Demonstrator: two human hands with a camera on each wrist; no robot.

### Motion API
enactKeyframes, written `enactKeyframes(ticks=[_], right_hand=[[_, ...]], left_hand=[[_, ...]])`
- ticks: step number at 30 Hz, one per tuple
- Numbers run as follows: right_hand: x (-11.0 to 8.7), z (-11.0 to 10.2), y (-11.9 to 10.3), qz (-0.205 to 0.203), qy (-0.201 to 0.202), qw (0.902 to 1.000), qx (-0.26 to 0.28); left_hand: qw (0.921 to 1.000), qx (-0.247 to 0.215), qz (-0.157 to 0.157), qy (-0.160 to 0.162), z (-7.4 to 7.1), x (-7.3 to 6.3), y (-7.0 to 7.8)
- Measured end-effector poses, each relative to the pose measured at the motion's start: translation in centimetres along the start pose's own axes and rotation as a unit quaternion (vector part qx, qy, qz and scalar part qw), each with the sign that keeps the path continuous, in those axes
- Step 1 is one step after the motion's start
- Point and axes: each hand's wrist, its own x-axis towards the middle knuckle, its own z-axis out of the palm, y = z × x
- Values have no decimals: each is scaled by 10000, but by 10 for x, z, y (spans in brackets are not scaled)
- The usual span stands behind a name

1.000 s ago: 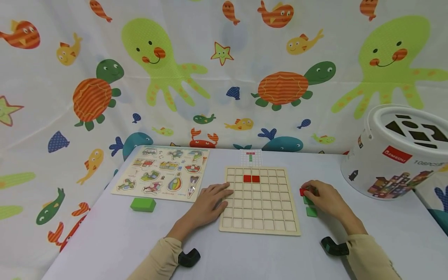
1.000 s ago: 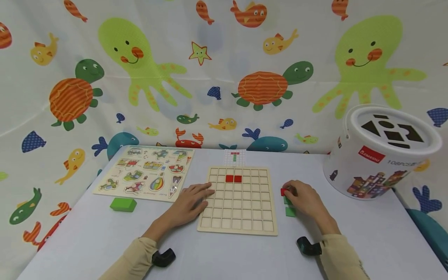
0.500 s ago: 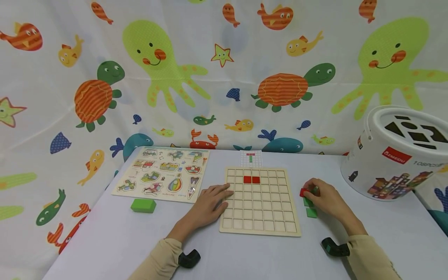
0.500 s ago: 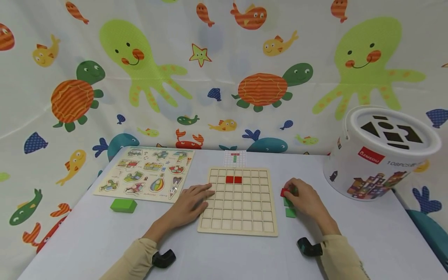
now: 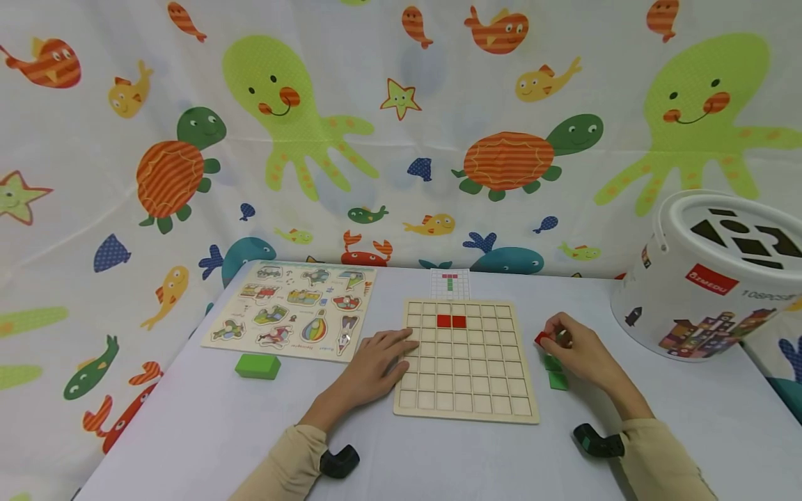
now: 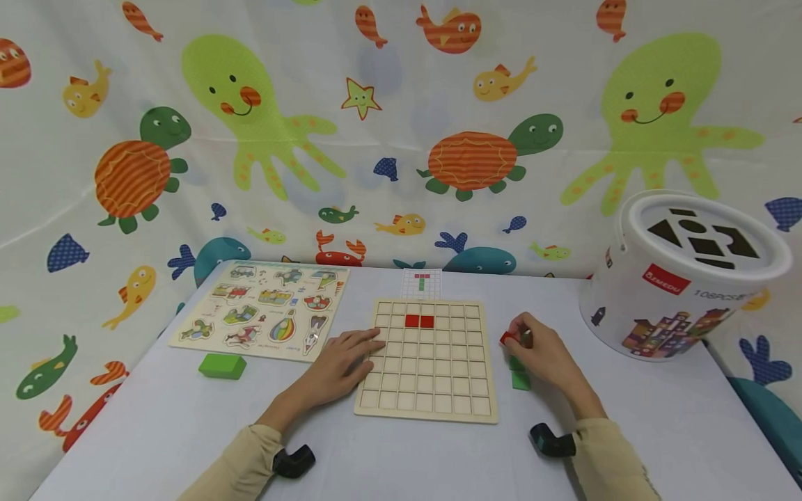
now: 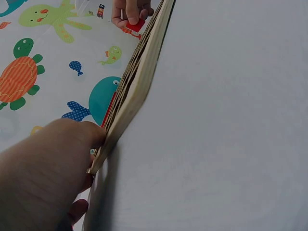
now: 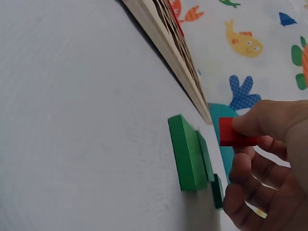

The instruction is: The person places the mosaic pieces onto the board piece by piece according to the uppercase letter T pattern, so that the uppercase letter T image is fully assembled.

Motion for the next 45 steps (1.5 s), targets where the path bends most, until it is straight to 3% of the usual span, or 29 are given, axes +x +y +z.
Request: enactKeyframes(ticks=[21,45], right_hand=[[14,13,-16,172,-29,9987,471],[30,30,-31,-131,-74,9966,810]], left_hand=[[10000,-29,-16,-21,0,0,0],[10000,-44,-14,-34,-1,0,1]])
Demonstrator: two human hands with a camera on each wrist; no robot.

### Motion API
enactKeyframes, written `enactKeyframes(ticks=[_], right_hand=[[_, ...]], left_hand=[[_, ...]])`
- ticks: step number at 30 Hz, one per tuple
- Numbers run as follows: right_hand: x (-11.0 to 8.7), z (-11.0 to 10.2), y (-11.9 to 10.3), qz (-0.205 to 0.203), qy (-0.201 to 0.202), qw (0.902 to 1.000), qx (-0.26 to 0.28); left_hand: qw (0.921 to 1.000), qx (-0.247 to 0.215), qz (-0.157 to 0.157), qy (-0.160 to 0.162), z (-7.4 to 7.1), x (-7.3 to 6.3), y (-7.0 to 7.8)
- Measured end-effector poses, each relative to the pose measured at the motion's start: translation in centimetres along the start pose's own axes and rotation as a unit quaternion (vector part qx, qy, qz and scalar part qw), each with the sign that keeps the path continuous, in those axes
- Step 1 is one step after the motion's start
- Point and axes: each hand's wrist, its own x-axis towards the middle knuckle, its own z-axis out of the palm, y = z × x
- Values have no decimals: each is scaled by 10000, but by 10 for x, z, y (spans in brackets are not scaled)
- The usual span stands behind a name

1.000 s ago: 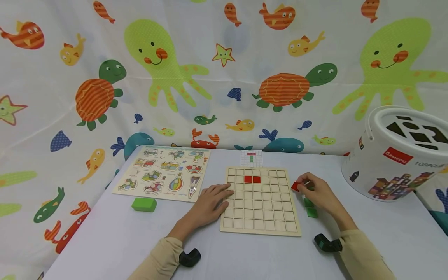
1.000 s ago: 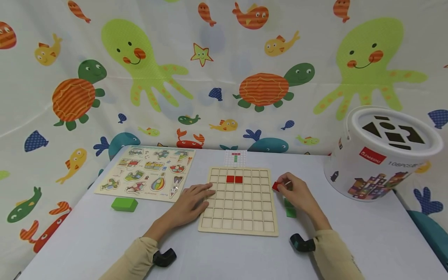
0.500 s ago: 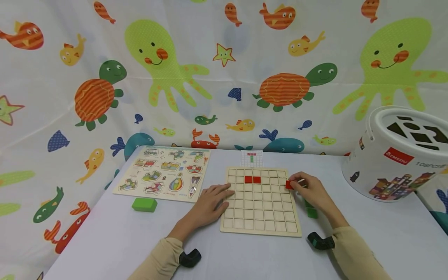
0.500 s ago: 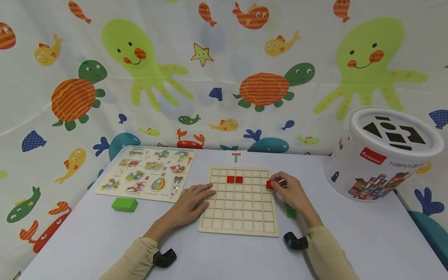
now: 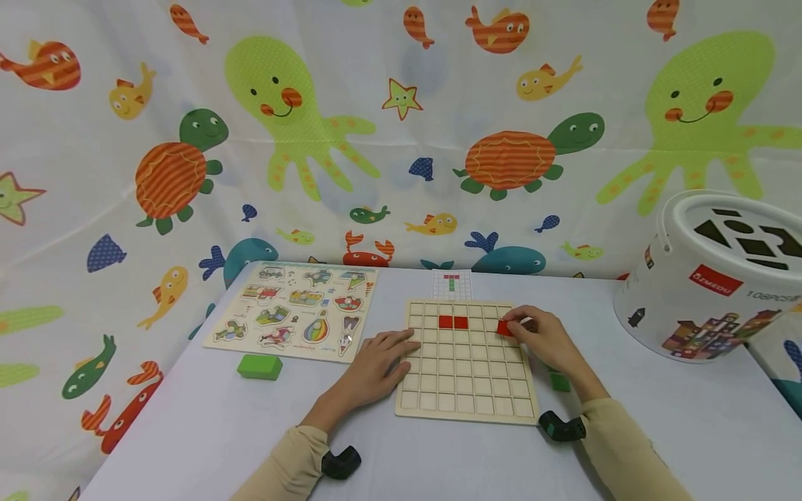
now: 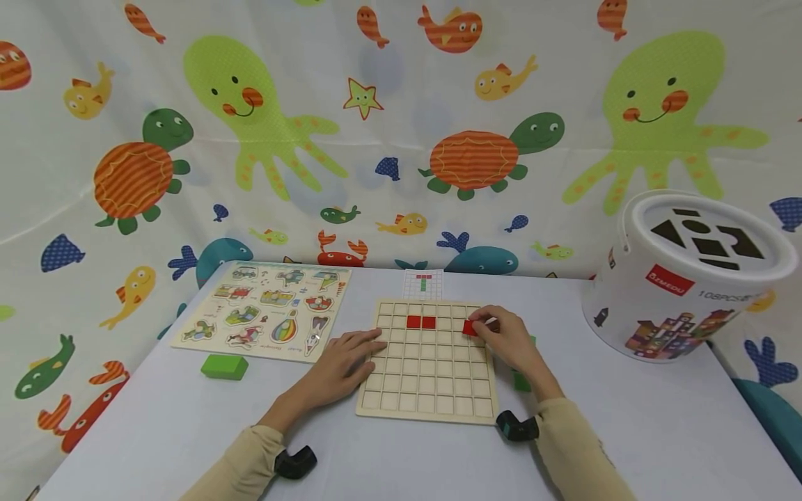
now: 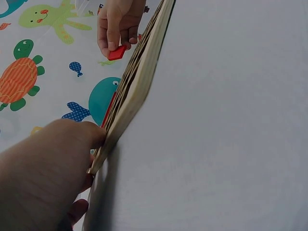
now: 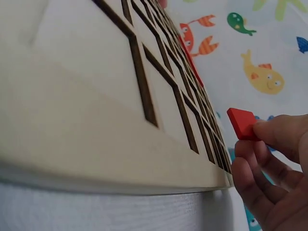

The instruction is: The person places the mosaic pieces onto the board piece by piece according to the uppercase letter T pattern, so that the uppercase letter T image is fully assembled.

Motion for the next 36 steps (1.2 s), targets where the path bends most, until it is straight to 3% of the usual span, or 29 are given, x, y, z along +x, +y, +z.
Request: enactKeyframes(ticks=[9,21,36], right_hand=[[3,-2,-5,41,-99,9998,-175],[15,6,-11,-258,-180,9995,51],[30,18,-17,-67,-348,9994,18]], left_hand=[[10000,38,-40,-52,0,0,-2],[10000,15,-13,-33,1,0,-2],[10000,-17,-52,-43,1,0,-1]])
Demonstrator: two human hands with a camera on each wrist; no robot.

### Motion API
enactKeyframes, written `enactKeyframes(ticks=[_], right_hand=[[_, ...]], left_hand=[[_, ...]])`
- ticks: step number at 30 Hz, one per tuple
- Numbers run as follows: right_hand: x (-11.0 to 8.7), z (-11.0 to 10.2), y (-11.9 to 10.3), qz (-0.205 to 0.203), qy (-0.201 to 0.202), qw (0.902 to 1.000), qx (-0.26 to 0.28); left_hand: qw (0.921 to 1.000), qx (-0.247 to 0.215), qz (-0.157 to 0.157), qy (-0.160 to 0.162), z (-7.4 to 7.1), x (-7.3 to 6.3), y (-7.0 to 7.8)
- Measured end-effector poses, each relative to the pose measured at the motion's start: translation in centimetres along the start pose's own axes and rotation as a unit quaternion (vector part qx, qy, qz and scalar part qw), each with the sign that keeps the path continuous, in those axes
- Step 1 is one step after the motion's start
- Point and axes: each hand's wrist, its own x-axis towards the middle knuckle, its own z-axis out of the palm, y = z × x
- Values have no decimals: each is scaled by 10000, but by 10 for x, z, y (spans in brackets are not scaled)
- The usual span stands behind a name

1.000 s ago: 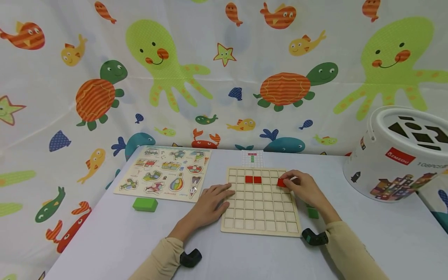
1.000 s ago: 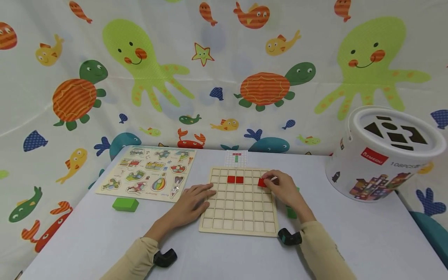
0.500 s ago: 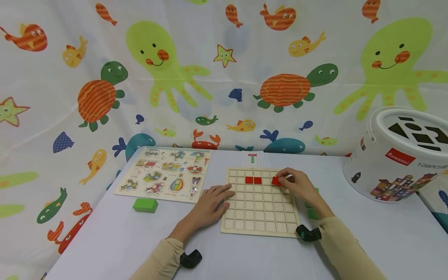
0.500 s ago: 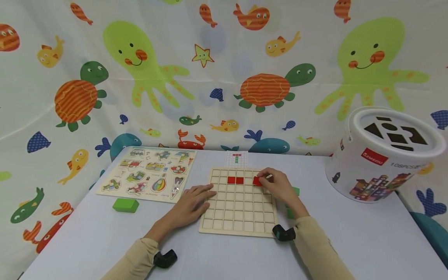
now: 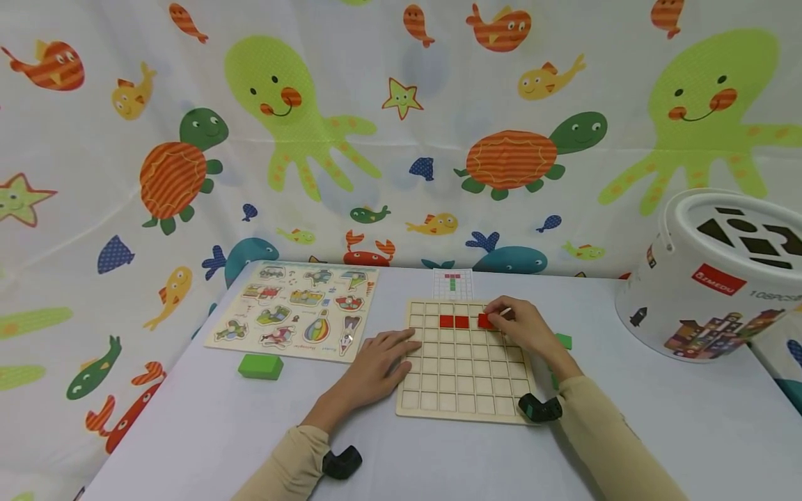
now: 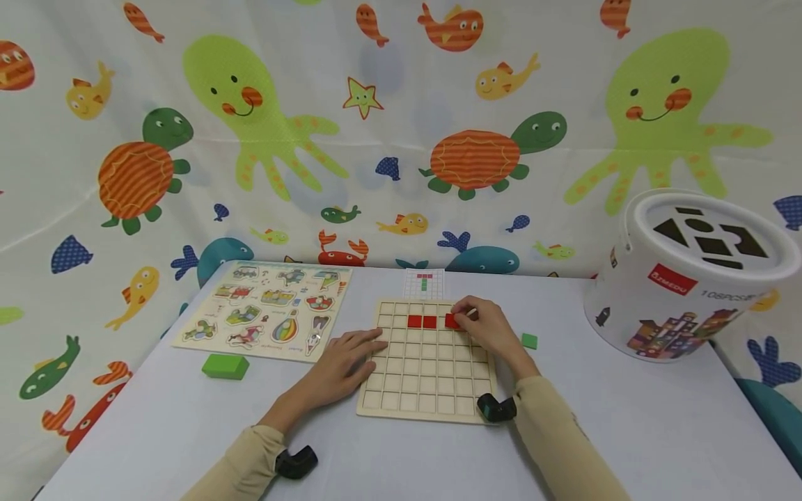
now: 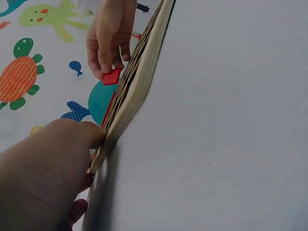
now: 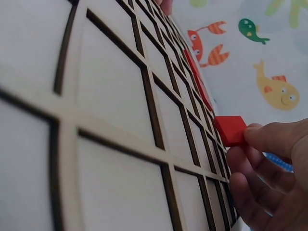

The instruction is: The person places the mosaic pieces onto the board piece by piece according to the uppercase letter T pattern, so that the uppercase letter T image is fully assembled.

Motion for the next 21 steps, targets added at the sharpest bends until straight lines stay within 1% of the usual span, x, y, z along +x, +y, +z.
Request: enactKeyframes(ticks=[11,21], right_hand=[[7,8,-5,251,-86,9996,-67],[7,12,-7,61,-23,9994,-348]], left_hand=[[10000,47,1,-42,-1,0,0],[9999,122,101,16,-2,-1,1]])
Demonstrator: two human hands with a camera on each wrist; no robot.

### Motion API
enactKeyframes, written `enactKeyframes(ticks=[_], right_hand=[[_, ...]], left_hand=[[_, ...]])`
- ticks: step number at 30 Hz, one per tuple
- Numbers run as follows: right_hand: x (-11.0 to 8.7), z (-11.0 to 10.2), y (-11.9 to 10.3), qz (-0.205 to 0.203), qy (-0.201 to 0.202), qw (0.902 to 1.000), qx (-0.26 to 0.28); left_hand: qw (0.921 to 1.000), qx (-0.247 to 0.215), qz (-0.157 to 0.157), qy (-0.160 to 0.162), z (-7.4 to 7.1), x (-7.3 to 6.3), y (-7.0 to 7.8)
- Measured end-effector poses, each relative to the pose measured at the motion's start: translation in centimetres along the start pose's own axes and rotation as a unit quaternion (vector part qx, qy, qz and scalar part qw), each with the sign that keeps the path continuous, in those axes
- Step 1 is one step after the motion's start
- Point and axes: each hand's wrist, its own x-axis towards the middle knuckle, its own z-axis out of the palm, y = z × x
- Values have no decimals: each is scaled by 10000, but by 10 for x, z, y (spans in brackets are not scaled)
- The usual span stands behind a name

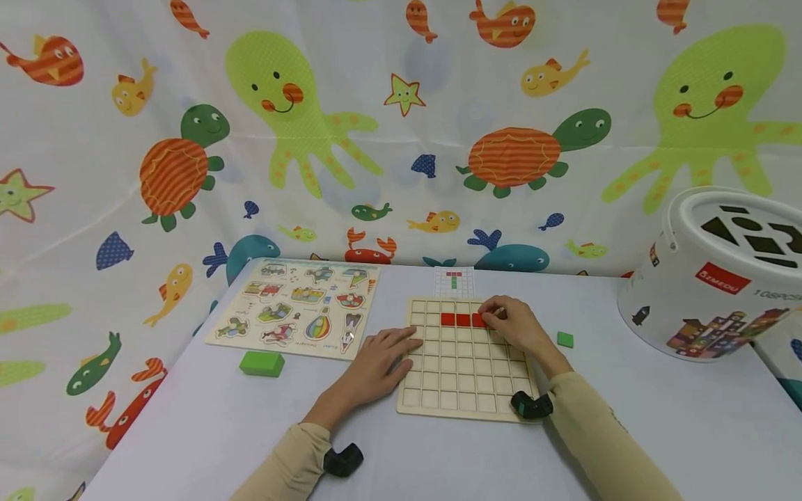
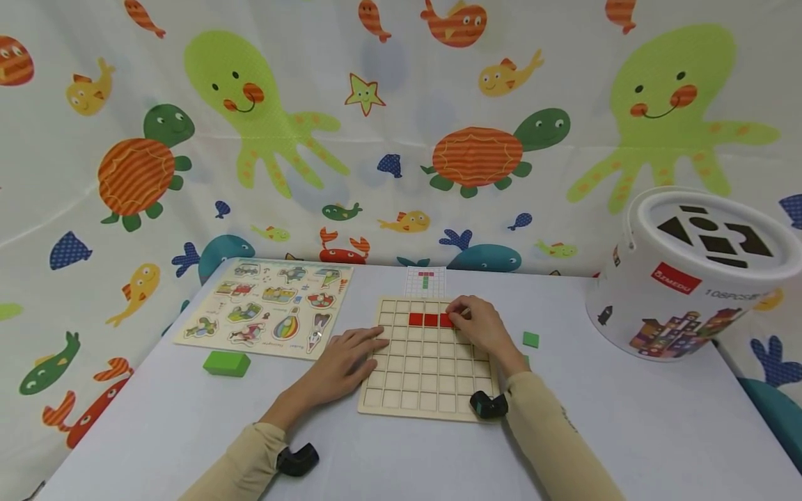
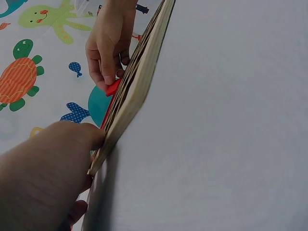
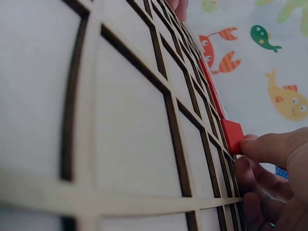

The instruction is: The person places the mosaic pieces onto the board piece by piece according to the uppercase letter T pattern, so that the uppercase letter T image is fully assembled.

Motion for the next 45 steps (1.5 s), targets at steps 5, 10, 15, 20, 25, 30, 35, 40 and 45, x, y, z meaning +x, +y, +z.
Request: enactKeyframes(ticks=[5,10,15,20,25,30,35,40,45], right_hand=[[0,0,1,-108,54,9998,-184],[1,0,2,-196,39,9993,-312],[1,2,3,-190,61,9992,-347],[2,1,3,-247,92,9990,-348],[2,0,5,-208,5,9995,-228],[0,-5,6,-37,-77,10000,46],[-5,-14,9,-72,-40,10000,-24],[-14,-28,13,-104,50,9998,-145],[-23,-38,20,-54,104,9997,-217]], left_hand=[[10000,-21,32,20,0,1,-1],[10000,-21,39,32,1,1,-1],[10000,-12,20,16,1,0,-1],[10000,-18,17,28,1,1,-2],[10000,-15,60,60,0,1,-1],[9999,33,72,79,0,-1,0],[10000,-18,-1,36,1,-1,0],[10000,-47,-35,2,2,-1,-1],[10000,-43,-39,14,3,0,-2]])
